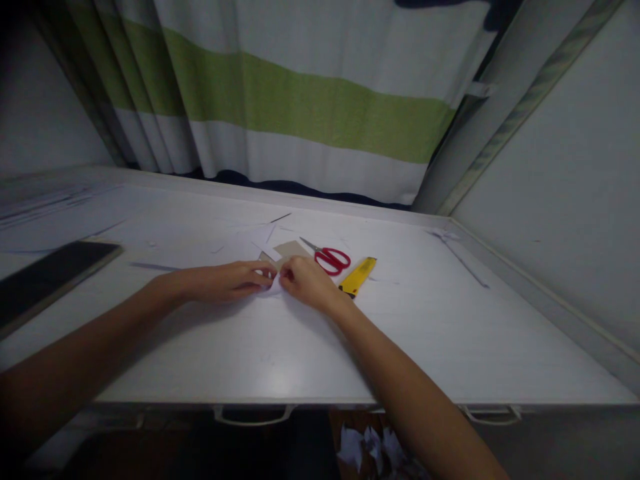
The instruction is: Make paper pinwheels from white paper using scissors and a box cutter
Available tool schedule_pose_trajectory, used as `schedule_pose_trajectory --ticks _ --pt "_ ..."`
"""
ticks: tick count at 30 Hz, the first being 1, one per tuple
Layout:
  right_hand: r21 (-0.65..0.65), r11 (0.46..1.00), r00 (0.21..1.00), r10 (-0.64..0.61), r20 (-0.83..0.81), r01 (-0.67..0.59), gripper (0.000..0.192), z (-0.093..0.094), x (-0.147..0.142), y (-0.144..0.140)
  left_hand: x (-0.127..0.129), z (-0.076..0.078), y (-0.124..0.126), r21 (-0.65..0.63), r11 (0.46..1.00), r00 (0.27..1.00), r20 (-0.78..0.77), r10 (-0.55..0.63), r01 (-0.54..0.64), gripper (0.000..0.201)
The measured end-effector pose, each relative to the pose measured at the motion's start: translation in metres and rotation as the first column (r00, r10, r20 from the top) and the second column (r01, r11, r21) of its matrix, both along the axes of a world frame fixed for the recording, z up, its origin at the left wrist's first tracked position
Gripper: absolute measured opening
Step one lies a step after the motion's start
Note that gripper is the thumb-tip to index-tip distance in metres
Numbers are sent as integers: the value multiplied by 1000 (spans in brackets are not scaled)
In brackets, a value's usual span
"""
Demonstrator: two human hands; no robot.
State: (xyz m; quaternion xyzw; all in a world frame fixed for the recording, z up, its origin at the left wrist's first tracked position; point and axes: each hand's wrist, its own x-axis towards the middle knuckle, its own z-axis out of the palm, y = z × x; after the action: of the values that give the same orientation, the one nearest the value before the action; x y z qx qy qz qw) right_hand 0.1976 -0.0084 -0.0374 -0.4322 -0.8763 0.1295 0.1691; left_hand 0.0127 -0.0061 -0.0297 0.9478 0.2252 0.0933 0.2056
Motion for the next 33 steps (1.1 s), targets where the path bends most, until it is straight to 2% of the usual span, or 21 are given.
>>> schedule_pose_trajectory --ticks 3,12,23,33 --pt "-48 996 997 -76 -31 74 13 -4 -3 0 0 1 -1 -4 1000 1000 -10 -5 5 23" --pt "-82 981 982 -181 -58 176 12 -7 -9 -3 1 1 0 2 1000 1000 -26 3 -3 25" --pt "-70 972 971 -231 -67 226 8 -13 -11 -1 0 3 0 -24 1000 1000 2 -5 5 18" --pt "-52 974 971 -226 -81 222 6 -15 -11 -3 -2 3 0 57 998 997 -60 39 -35 24"
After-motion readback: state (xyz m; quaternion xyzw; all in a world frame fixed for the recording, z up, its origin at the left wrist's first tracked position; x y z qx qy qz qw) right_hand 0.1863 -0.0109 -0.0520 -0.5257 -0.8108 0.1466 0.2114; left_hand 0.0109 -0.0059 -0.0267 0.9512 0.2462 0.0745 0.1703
